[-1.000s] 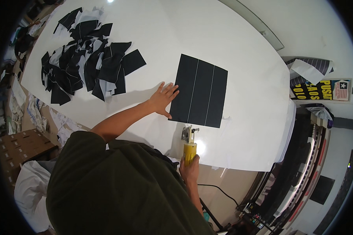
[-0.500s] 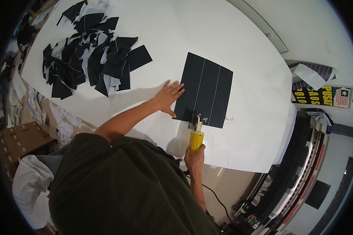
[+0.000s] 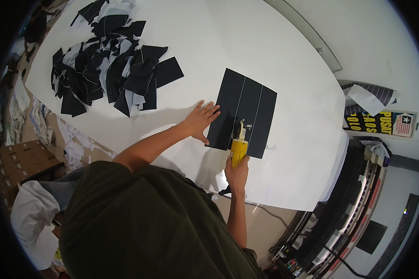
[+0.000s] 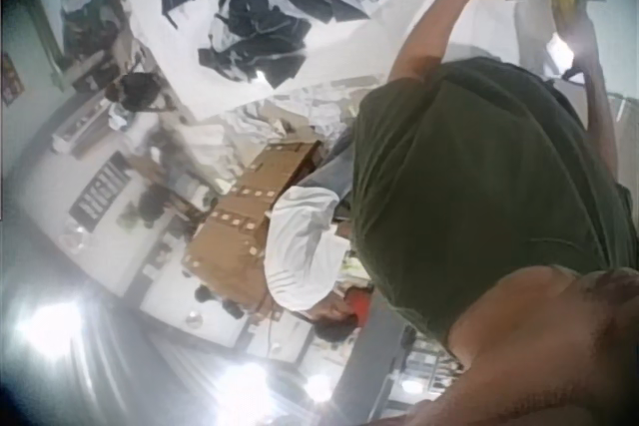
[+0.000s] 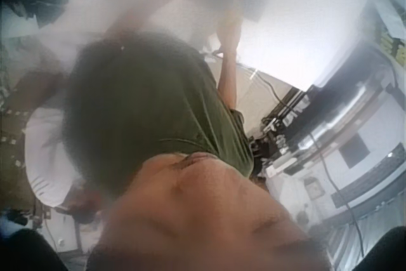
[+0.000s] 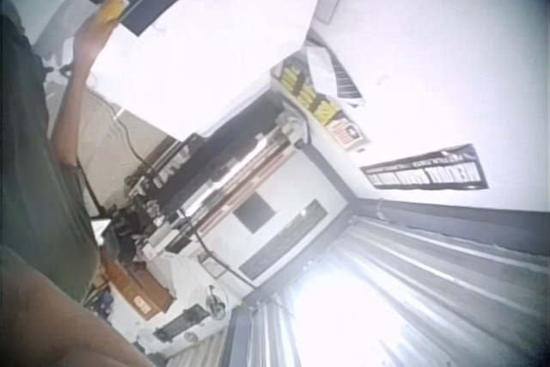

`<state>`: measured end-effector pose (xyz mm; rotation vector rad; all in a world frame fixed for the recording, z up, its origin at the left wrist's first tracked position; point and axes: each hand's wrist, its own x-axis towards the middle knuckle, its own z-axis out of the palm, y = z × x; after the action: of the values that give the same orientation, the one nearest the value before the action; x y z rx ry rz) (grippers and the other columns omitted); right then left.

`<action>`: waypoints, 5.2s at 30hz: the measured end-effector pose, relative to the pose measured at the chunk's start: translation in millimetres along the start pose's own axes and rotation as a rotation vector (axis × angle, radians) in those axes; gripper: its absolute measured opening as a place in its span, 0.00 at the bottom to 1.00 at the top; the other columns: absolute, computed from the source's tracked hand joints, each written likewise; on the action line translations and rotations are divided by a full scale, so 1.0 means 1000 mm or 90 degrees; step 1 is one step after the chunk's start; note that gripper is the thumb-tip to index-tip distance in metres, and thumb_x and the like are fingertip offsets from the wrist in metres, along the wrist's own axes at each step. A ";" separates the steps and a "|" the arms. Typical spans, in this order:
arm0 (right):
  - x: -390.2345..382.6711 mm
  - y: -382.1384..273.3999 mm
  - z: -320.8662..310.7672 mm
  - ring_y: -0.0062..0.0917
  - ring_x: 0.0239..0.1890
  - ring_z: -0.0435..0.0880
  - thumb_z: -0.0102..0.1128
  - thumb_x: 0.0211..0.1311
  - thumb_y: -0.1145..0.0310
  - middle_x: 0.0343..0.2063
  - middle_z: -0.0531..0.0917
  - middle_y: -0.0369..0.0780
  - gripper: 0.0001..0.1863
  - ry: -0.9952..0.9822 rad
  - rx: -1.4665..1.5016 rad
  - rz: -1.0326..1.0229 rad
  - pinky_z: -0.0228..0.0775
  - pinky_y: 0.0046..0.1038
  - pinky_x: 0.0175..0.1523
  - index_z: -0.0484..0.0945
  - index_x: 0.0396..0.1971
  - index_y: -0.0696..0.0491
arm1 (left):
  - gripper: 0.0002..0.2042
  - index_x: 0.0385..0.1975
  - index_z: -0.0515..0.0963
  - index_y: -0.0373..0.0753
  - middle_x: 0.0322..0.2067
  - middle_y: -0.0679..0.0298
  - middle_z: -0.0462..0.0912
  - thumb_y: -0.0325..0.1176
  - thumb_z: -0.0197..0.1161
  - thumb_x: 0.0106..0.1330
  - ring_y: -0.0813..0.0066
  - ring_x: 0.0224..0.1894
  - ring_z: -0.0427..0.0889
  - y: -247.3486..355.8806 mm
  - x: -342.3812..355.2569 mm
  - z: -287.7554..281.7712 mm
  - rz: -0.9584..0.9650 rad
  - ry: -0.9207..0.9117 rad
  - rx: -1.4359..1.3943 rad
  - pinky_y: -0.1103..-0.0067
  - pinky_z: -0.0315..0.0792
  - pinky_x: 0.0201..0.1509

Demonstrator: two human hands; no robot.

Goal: The person uses a yellow electric fabric cutter to slice a large black sheet of material into multiple rectangular strips on a white table. The person repeatedly positions the fabric, cuts along straight lines, and moves the resulting strips aside to continue the process.

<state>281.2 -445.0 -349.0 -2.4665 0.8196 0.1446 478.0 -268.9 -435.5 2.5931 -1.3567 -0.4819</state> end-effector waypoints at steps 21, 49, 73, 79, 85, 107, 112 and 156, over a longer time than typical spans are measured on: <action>0.137 -0.054 -0.005 0.62 0.42 0.87 0.65 0.68 0.54 0.38 0.84 0.65 0.27 0.049 -0.031 -0.059 0.82 0.50 0.45 0.64 0.47 0.61 | 0.66 0.79 0.54 0.36 0.81 0.52 0.47 0.71 0.76 0.42 0.52 0.83 0.41 -0.001 -0.003 0.000 0.009 0.042 -0.022 0.47 0.34 0.83; 0.169 -0.040 -0.046 0.52 0.43 0.90 0.65 0.68 0.52 0.38 0.86 0.59 0.30 0.161 0.141 -0.030 0.82 0.44 0.45 0.70 0.52 0.64 | 0.37 0.72 0.71 0.36 0.77 0.45 0.58 0.55 0.59 0.67 0.33 0.80 0.47 -0.131 -0.068 -0.070 -0.565 -0.109 0.318 0.35 0.28 0.78; -0.153 0.060 0.000 0.62 0.43 0.85 0.68 0.67 0.58 0.41 0.84 0.61 0.32 -0.013 -0.001 0.149 0.78 0.53 0.46 0.65 0.61 0.62 | 0.62 0.80 0.52 0.38 0.81 0.48 0.43 0.77 0.65 0.53 0.46 0.83 0.39 0.015 0.010 0.009 0.110 -0.002 0.027 0.44 0.32 0.82; -0.137 0.057 0.013 0.64 0.39 0.82 0.67 0.68 0.60 0.39 0.81 0.63 0.29 0.026 0.028 0.077 0.76 0.55 0.41 0.64 0.55 0.63 | 0.67 0.80 0.50 0.37 0.82 0.50 0.42 0.77 0.69 0.46 0.48 0.84 0.37 0.018 0.008 0.010 0.097 -0.029 0.047 0.45 0.32 0.82; -0.116 0.046 0.013 0.64 0.39 0.82 0.68 0.67 0.63 0.37 0.80 0.63 0.26 0.059 0.035 0.050 0.75 0.54 0.41 0.64 0.50 0.63 | 0.68 0.81 0.48 0.37 0.82 0.52 0.42 0.75 0.72 0.46 0.49 0.84 0.36 0.018 0.009 0.007 0.090 -0.043 0.024 0.45 0.31 0.83; -0.035 0.016 0.003 0.63 0.42 0.84 0.65 0.68 0.62 0.42 0.82 0.65 0.23 0.034 0.055 0.061 0.77 0.53 0.46 0.65 0.48 0.62 | 0.66 0.79 0.53 0.34 0.81 0.50 0.46 0.74 0.72 0.45 0.50 0.83 0.42 0.016 0.005 0.007 0.100 -0.005 0.021 0.46 0.35 0.83; -0.007 0.011 0.005 0.66 0.42 0.84 0.65 0.68 0.61 0.39 0.82 0.69 0.23 0.057 0.055 0.027 0.78 0.53 0.46 0.64 0.46 0.62 | 0.67 0.79 0.53 0.34 0.81 0.50 0.46 0.74 0.73 0.44 0.50 0.83 0.42 0.015 0.003 0.007 0.096 0.008 0.012 0.47 0.34 0.83; 0.237 -0.065 -0.027 0.62 0.48 0.86 0.65 0.64 0.48 0.44 0.84 0.67 0.36 0.122 -0.055 -0.001 0.80 0.51 0.53 0.65 0.54 0.67 | 0.66 0.78 0.56 0.34 0.80 0.50 0.50 0.72 0.75 0.41 0.50 0.83 0.45 0.019 0.001 -0.004 0.093 0.018 0.001 0.47 0.35 0.82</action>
<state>509.2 -539.5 -357.5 -2.5908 0.9092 -0.0605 466.1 -280.6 -426.0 2.4684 -1.5231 -0.4200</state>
